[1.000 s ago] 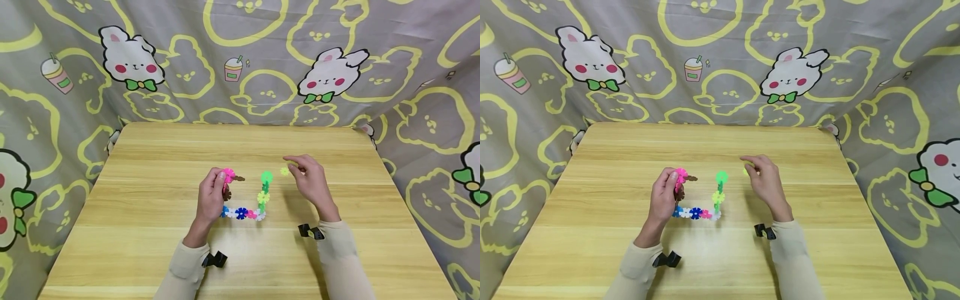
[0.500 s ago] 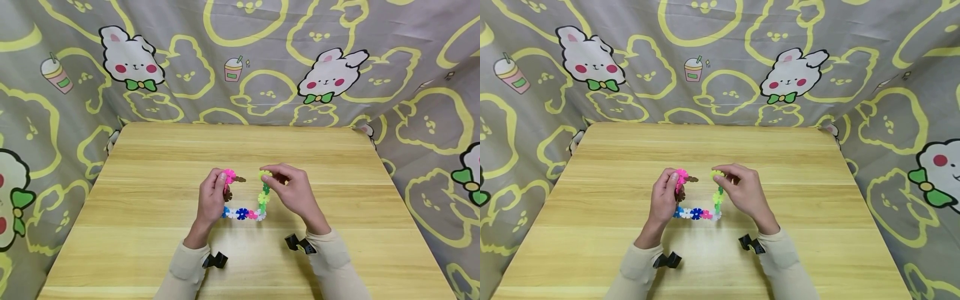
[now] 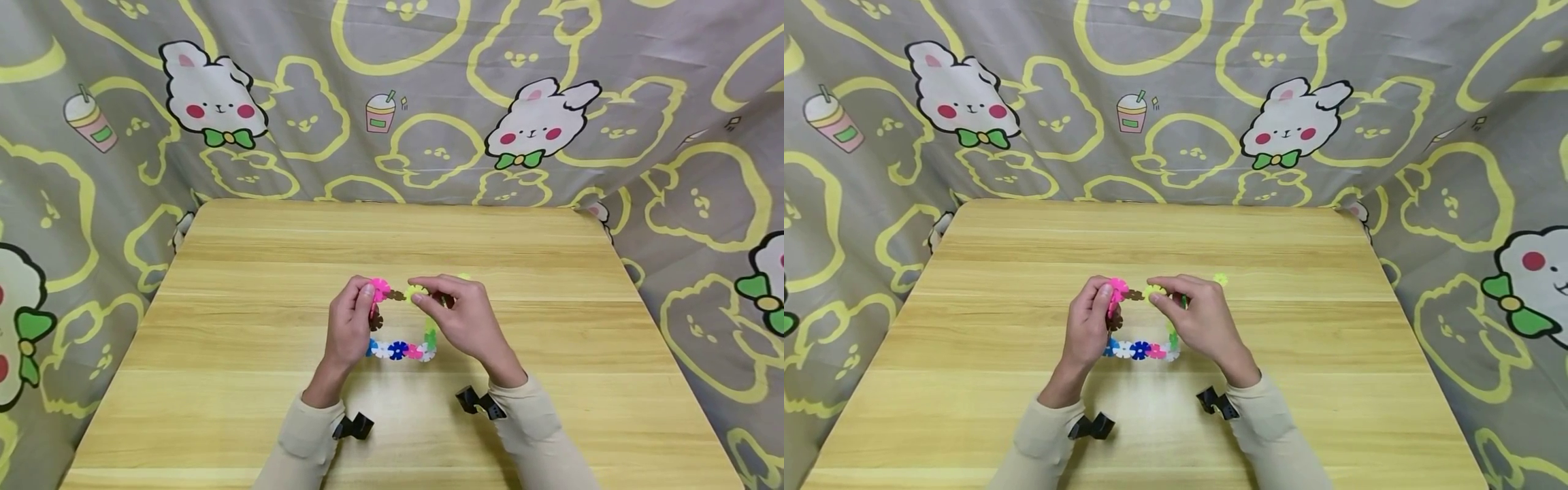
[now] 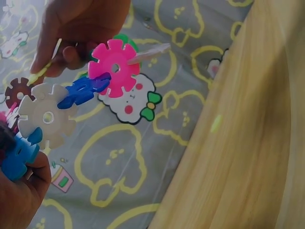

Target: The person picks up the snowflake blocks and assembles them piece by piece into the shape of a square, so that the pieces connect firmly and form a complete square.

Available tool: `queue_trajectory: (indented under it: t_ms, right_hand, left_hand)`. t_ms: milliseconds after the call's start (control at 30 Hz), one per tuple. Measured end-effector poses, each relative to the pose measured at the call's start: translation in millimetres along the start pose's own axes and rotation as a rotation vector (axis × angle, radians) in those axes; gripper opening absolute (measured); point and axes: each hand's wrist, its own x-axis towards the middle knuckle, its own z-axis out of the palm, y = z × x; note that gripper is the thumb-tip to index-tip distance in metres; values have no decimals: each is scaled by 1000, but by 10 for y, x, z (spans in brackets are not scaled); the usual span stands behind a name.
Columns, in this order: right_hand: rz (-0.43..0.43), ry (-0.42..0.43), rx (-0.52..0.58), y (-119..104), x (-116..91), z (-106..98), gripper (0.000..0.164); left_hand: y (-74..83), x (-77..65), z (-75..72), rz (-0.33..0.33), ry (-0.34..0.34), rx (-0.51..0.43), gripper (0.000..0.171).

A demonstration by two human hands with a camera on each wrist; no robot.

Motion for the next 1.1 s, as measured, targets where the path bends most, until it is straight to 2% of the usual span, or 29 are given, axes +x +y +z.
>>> queue_trajectory:
  t_ms: [267, 500, 667, 867, 1100]
  right_hand:
    - [60, 69, 14, -35, -19, 56, 17]
    - [20, 160, 46, -26, -34, 110, 13]
    - [-14, 216, 52, -19, -31, 136, 10]
    - [-30, 233, 78, -34, -22, 158, 9]
    - [-15, 220, 72, -11, -22, 174, 12]
  left_hand:
    - [14, -12, 26, 0, 0, 19, 25]
    - [21, -5, 48, 16, -14, 31, 25]
    - [25, -8, 74, -8, -7, 18, 26]
    - [35, -30, 84, -57, -21, 5, 27]
    - [14, -23, 72, -51, -33, 24, 26]
